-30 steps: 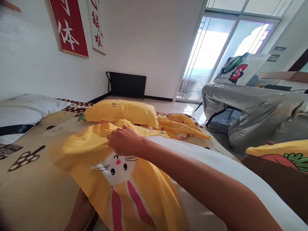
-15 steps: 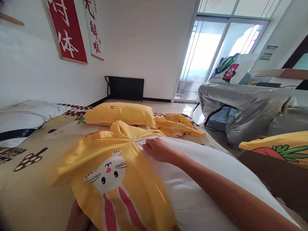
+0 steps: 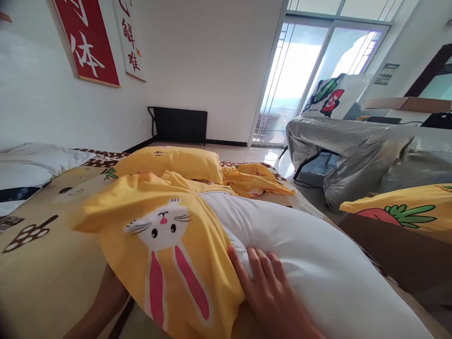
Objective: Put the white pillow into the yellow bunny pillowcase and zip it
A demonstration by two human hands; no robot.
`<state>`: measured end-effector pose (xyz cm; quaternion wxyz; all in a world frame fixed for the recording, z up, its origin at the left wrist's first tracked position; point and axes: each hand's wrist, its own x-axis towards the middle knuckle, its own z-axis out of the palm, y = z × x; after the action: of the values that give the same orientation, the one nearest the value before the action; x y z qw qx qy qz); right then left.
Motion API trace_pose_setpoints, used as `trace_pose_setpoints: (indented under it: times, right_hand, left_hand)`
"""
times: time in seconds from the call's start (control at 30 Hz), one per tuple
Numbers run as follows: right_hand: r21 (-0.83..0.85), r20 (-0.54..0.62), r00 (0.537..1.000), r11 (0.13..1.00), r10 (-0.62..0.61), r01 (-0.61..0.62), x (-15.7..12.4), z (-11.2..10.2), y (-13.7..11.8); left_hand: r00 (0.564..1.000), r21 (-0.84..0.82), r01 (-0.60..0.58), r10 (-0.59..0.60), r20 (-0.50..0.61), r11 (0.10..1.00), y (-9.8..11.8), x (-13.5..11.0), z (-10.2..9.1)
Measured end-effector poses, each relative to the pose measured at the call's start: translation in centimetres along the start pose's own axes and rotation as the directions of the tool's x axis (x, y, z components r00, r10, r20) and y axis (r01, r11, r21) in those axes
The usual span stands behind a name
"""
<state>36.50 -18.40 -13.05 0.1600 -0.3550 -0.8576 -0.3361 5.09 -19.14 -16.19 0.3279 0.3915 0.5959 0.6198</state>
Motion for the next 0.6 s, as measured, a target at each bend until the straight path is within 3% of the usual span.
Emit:
trace_pose_setpoints:
  times: [0.1, 0.17, 0.23, 0.3, 0.43, 0.5, 0.6]
  right_hand:
    - [0.196, 0.041, 0.999, 0.98, 0.008, -0.016, 1.5, 0.8, 1.5]
    - [0.319, 0.115, 0.988, 0.937, 0.107, -0.139, 3.1, 0.9, 2.9]
    - [0.391, 0.206, 0.949, 0.869, 0.239, -0.304, 4.7, 1.0, 4.3]
    - [0.434, 0.269, 0.903, 0.795, 0.335, -0.424, 6.2, 1.3, 5.1]
    - [0.48, 0.338, 0.872, 0.732, 0.354, -0.483, 8.3, 2.2, 3.9]
    - [0.46, 0.389, 0.867, 0.751, 0.31, -0.474, 8.8, 2.3, 2.4]
    - [0.42, 0.484, 0.852, 0.801, 0.198, -0.426, 8.7, 1.8, 0.6]
  left_hand:
    - [0.968, -0.1, -0.147, 0.164, 0.188, 0.984, 4.6, 2.9, 2.5]
    - [0.929, -0.102, -0.256, 0.274, 0.25, 0.961, 6.3, 4.4, 4.2]
    - [0.901, -0.071, -0.329, 0.336, 0.276, 0.942, 5.9, 5.2, 5.4]
    - [0.893, -0.004, -0.357, 0.343, 0.291, 0.934, 3.5, 5.2, 6.1]
    - [0.916, 0.128, -0.307, 0.257, 0.309, 0.943, -1.5, 4.0, 6.1]
    - [0.925, 0.102, -0.256, 0.213, 0.315, 0.961, -1.5, 3.6, 5.9]
    - [0.945, -0.034, -0.186, 0.188, 0.267, 0.982, 1.4, 4.0, 5.6]
